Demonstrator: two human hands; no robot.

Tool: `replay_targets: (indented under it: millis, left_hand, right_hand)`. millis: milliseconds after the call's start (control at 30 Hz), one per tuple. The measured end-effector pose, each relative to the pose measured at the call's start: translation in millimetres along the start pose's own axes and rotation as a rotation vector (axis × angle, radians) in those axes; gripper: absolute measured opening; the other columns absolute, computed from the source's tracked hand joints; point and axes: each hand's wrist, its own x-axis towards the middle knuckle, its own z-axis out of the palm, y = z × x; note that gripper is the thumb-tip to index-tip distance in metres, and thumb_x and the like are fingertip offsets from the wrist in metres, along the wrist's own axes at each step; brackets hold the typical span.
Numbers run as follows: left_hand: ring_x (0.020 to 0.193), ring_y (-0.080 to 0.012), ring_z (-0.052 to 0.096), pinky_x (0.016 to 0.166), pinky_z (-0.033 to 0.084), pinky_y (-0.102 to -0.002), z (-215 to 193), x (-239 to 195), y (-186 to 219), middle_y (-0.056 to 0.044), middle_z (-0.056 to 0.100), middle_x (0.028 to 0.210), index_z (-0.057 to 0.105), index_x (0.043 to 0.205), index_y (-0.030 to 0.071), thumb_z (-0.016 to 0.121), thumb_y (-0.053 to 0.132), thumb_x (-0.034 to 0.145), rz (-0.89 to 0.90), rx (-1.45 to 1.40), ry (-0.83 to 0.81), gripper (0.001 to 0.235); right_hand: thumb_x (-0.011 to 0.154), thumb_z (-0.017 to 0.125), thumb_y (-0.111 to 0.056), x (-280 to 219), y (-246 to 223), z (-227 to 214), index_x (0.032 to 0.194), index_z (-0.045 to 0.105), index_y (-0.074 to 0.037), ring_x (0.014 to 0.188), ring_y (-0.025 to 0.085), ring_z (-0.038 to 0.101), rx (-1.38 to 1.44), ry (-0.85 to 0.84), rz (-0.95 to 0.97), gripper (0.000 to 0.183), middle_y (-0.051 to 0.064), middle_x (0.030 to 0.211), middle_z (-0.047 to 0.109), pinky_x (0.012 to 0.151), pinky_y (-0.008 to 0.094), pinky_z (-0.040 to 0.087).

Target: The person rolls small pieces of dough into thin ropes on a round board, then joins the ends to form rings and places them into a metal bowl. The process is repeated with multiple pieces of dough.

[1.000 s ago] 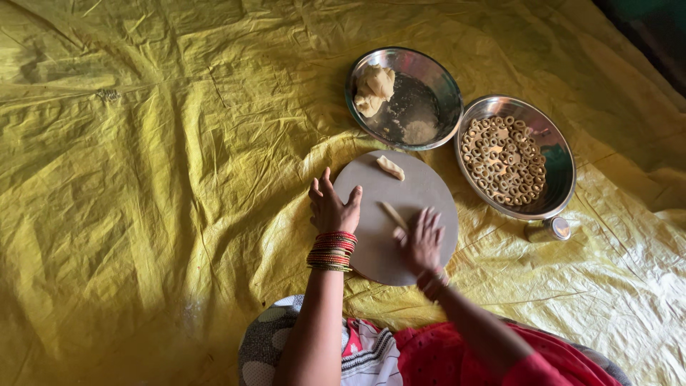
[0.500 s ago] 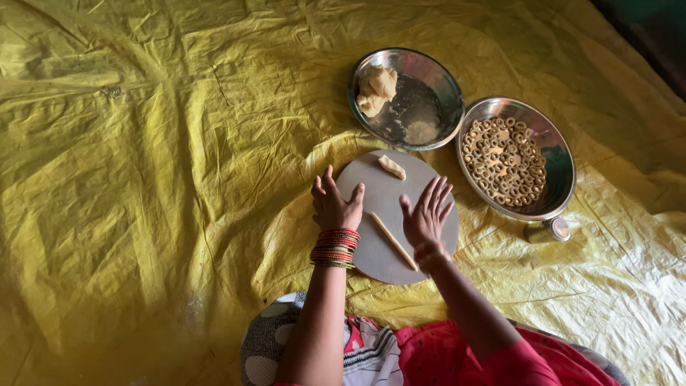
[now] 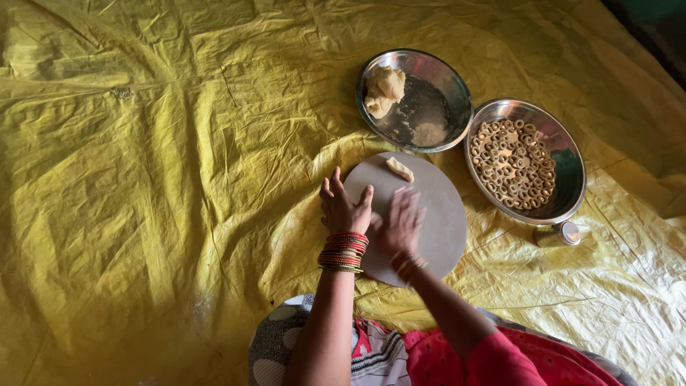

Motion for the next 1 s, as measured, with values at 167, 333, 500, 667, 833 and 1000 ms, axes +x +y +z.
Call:
replay_targets:
  millis: [167,333,500,667,833,1000]
  left_hand:
    - [0.147,-0.0437,0.033,0.108,0.032,-0.071,0,3,2,-0.016,0.022,0.165,0.025,0.157,0.032,0.069,0.057,0.087,-0.01,-0.025,0.026,0.086]
    - [0.146,-0.0452,0.031,0.108,0.03,-0.073,3,6,-3,-0.018,0.021,0.165,0.024,0.159,0.029,0.058,0.066,0.091,-0.003,-0.026,0.036,0.085]
    - [0.147,-0.044,0.034,0.107,0.033,-0.072,3,9,-8,-0.017,0.025,0.164,0.025,0.158,0.029,0.051,0.071,0.09,-0.01,-0.052,0.079,0.084]
    - [0.146,-0.0436,0.036,0.108,0.032,-0.071,9,9,-2,-0.017,0.028,0.164,0.029,0.158,0.029,0.048,0.073,0.09,-0.013,-0.069,0.08,0.083]
    - [0.146,-0.0444,0.033,0.108,0.03,-0.072,11,11,-6,-0.019,0.026,0.163,0.028,0.158,0.028,0.045,0.074,0.092,-0.012,-0.067,0.058,0.083]
    - [0.146,-0.0432,0.036,0.108,0.032,-0.071,9,12,-12,-0.016,0.028,0.164,0.03,0.157,0.029,0.044,0.074,0.091,-0.026,-0.074,0.089,0.082]
  right_hand:
    - [0.099,0.044,-0.06,17,18,10,0.161,-0.002,-0.001,0.156,0.039,-0.005,0.125,0.029,0.039,0.097,0.025,0.169,-0.005,0.125,0.057,0.006]
    - [0.097,0.047,-0.055,-43,-28,24,0.163,-0.001,0.002,0.156,0.042,-0.001,-0.173,-0.326,-0.291,0.1,0.03,0.168,-0.004,0.124,0.055,0.008]
    - [0.093,0.041,-0.069,16,5,38,0.16,0.004,0.0,0.156,0.038,0.008,-0.049,0.058,-0.043,0.103,0.024,0.169,0.007,0.124,0.059,0.015]
    - [0.098,0.042,-0.065,41,30,42,0.16,0.006,0.002,0.154,0.042,0.006,0.082,0.193,0.039,0.099,0.026,0.168,0.006,0.12,0.062,0.013]
    - [0.093,0.051,-0.062,-37,-28,30,0.162,-0.002,-0.001,0.156,0.039,-0.009,-0.053,-0.21,-0.225,0.106,0.027,0.169,-0.008,0.125,0.057,0.002]
    - [0.096,0.046,-0.062,-24,-20,19,0.163,-0.007,0.005,0.156,0.04,-0.011,-0.09,-0.194,-0.163,0.108,0.028,0.169,-0.011,0.123,0.057,0.0]
